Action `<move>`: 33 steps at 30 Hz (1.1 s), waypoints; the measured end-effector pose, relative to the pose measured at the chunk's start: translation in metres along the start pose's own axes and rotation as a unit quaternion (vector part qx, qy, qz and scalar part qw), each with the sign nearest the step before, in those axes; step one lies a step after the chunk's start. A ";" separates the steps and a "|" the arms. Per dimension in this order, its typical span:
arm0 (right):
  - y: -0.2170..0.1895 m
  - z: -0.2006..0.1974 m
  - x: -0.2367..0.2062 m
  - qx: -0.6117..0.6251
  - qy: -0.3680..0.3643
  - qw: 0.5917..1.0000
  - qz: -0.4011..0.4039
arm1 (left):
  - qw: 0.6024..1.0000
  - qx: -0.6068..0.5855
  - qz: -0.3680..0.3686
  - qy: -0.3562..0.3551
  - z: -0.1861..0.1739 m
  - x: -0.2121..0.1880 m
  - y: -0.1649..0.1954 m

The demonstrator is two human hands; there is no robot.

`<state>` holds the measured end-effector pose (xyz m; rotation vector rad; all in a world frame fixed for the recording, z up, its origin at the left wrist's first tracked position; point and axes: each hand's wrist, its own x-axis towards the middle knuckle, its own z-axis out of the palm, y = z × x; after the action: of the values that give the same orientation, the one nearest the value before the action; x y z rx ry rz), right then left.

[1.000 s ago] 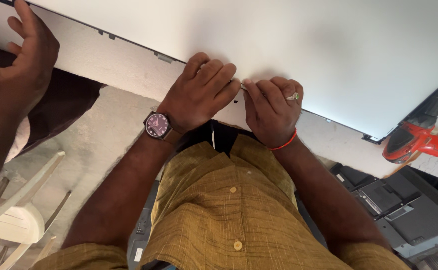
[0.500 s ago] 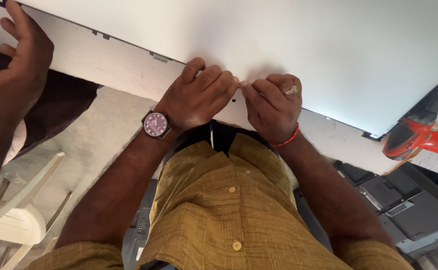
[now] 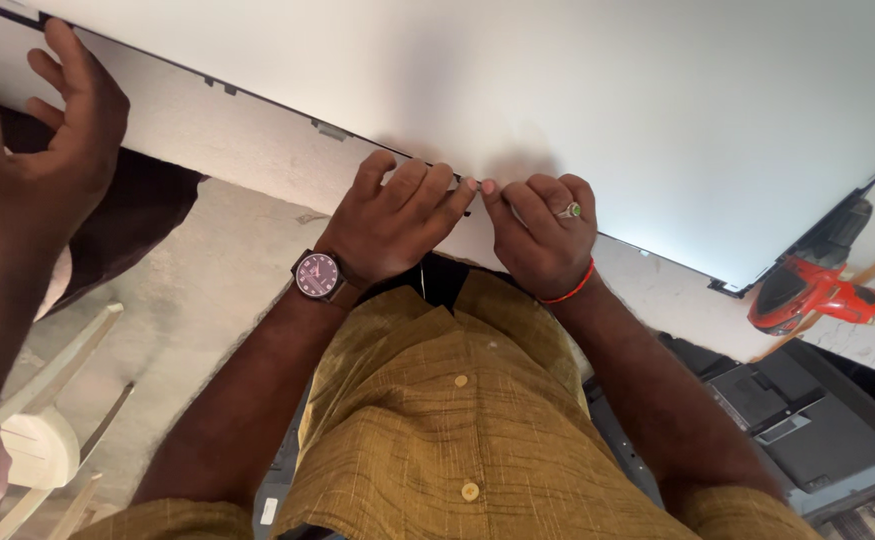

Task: The person tests an LED TV backlight panel connected to a power supply, then lifts the white diffuser sheet out of the TV frame and works it back into place, pressing and clipping its edges into the frame around the panel.

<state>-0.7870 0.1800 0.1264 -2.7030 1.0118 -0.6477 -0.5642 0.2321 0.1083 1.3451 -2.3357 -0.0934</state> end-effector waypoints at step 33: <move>-0.003 -0.022 0.036 0.093 -0.049 0.992 0.077 | 0.500 -0.653 -0.566 0.063 0.034 0.026 0.036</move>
<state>-0.7714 0.1583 0.1588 -2.4439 1.0649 -0.5445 -0.6186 0.2240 0.0963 1.4244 -0.2736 -1.6292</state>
